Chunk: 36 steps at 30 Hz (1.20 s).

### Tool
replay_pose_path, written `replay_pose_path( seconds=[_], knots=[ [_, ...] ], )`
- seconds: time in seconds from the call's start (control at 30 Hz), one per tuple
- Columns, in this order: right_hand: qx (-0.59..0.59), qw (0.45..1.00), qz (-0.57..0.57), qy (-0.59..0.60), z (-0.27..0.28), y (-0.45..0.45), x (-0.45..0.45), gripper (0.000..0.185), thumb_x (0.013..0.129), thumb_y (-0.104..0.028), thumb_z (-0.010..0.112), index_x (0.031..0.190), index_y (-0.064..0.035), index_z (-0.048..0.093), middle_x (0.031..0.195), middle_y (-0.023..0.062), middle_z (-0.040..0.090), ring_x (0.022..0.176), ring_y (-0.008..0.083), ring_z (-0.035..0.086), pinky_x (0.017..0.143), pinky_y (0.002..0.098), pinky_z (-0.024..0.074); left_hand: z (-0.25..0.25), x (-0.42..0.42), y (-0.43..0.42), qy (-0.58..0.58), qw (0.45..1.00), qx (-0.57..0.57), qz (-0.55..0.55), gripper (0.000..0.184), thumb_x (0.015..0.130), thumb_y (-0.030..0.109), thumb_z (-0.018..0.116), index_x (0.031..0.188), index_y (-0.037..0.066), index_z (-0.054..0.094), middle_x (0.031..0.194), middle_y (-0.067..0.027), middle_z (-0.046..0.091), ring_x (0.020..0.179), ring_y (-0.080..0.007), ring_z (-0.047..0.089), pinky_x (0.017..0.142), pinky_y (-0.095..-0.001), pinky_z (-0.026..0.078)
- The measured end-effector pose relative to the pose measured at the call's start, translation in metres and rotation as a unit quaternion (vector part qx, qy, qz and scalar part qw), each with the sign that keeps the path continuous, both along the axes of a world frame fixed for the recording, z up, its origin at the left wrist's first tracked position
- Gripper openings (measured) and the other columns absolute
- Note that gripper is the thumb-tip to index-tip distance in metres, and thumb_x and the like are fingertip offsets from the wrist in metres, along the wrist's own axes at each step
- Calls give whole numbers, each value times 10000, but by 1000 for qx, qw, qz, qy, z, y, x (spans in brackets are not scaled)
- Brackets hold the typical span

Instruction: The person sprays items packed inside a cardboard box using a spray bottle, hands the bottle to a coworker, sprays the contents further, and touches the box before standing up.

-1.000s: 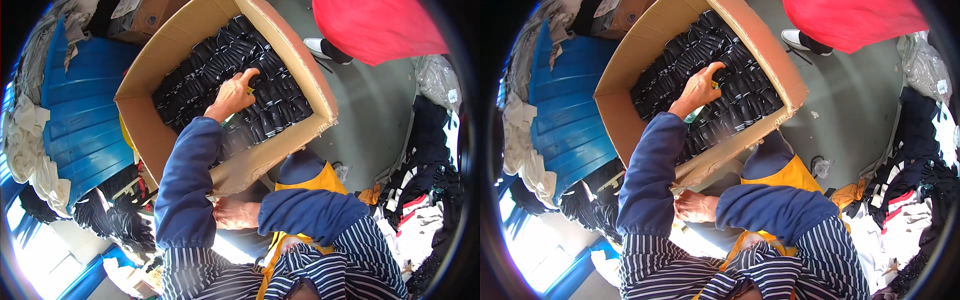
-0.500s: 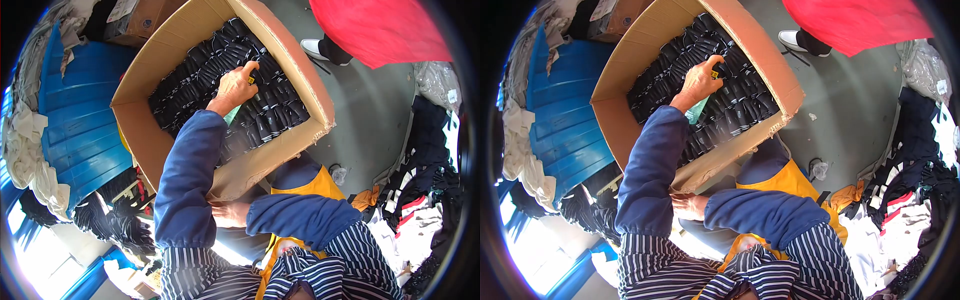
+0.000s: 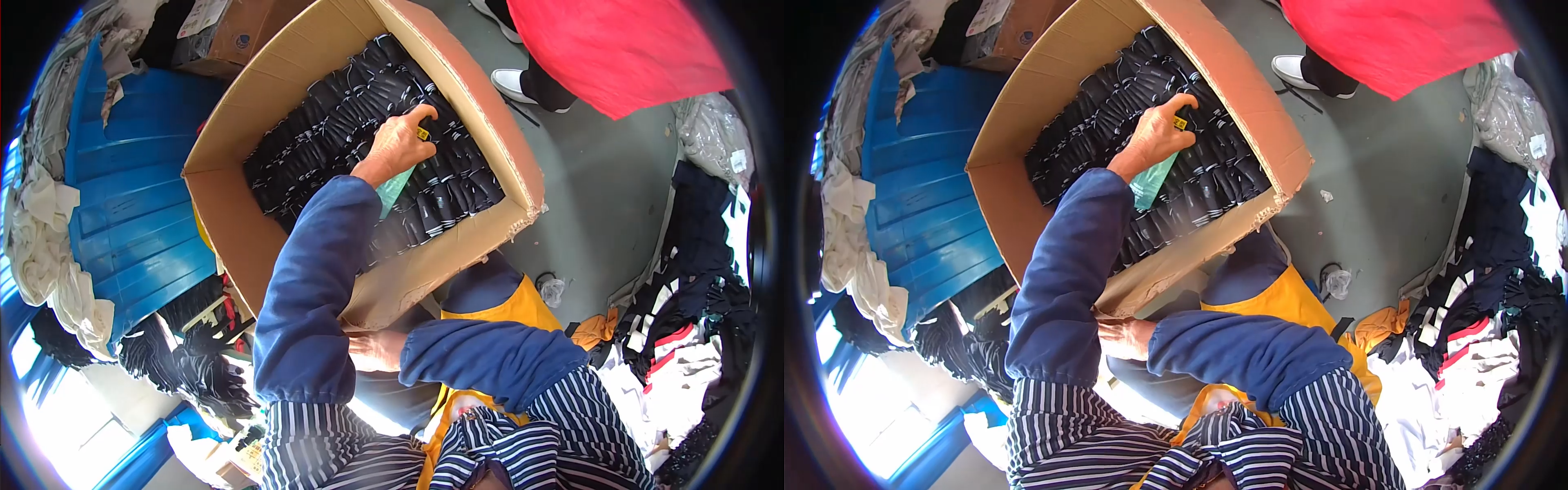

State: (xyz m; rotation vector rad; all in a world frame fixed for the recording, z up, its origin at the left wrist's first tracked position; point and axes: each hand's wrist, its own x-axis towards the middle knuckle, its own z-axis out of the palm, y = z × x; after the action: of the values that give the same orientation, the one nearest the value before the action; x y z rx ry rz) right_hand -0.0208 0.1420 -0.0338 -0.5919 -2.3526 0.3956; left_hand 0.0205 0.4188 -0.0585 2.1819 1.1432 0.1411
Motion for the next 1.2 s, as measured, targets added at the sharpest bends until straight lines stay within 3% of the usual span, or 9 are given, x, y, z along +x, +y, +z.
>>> replay_pose_path(
  seconds=[0.23, 0.33, 0.4, 0.47, 0.57, 0.67, 0.77, 1.0, 1.2],
  knots=[
    [-44, 995, 77, -55, 0, 0, 3, 481, 864, -187, 415, 1324, -48, 396, 1484, 106, 217, 1385, 259, 165, 1157, 373, 109, -4, 2, 4, 11, 999, -34, 40, 592, 611, 138, 672, 1180, 141, 508, 764, -177, 619, 773, -339, 624, 735, -405, 483],
    [-254, 929, 187, 196, -9, -9, -21, 301, 800, -222, 540, 1004, -9, 605, 1111, 140, 564, 1052, 268, 540, 863, 364, 472, 24, -12, -9, -102, 984, -122, 79, 690, 624, 111, 706, 1274, 148, 477, 841, -75, 549, 801, -200, 557, 718, -335, 457],
    [-418, 817, 394, -45, 88, 56, 47, 291, 807, -267, 574, 892, 10, 610, 862, 159, 601, 830, 295, 591, 706, 385, 478, 47, -31, -19, -128, 979, -104, 117, 725, 629, 105, 712, 1304, 146, 450, 857, -61, 532, 811, -186, 544, 727, -328, 456],
    [-447, 775, 443, 55, 103, 75, 72, 276, 806, -258, 597, 815, 17, 593, 698, 160, 573, 710, 312, 593, 654, 387, 461, 69, -49, -26, -189, 962, -69, 185, 797, 637, 92, 723, 1362, 143, 395, 890, -34, 498, 830, -157, 517, 744, -313, 452],
    [-312, 944, 40, 98, 121, 126, 116, 225, 767, -232, 641, 769, -24, 558, 766, 157, 585, 736, 312, 597, 661, 404, 469, 112, -66, -35, -215, 953, -96, 190, 812, 648, 83, 723, 1374, 154, 367, 879, -22, 489, 808, -144, 515, 740, -307, 456],
    [-305, 904, -270, 131, 94, 173, 127, 293, 679, -144, 703, 909, -23, 569, 917, 161, 602, 864, 298, 602, 773, 387, 477, 126, -62, -42, -285, 930, -97, 208, 829, 656, 81, 723, 1386, 159, 339, 875, -15, 483, 793, -131, 512, 733, -301, 461],
    [-516, 836, -56, 178, 85, 189, 114, 376, 596, -53, 750, 932, -13, 585, 886, 94, 600, 851, 210, 572, 780, 343, 458, 125, -58, -50, -379, 890, -76, 241, 846, 664, 88, 725, 1398, 160, 311, 877, -11, 480, 785, -119, 509, 723, -298, 466],
    [-672, 709, -140, 162, 28, 206, 90, 471, 520, 89, 717, 970, 16, 597, 903, 99, 623, 863, 227, 591, 759, 359, 475, 104, -66, -77, -81, 930, 179, 312, 800, 655, 157, 753, 1344, 106, 350, 989, -177, 573, 864, -307, 602, 752, -393, 499],
    [-734, 642, -177, 133, -33, 204, 71, 469, 484, 90, 722, 935, 21, 615, 905, 118, 632, 850, 249, 602, 730, 379, 488, 73, -77, -82, -79, 926, 59, 365, 817, 619, 207, 787, 1314, 97, 371, 1058, -246, 559, 928, -384, 589, 786, -426, 495]
  ],
)
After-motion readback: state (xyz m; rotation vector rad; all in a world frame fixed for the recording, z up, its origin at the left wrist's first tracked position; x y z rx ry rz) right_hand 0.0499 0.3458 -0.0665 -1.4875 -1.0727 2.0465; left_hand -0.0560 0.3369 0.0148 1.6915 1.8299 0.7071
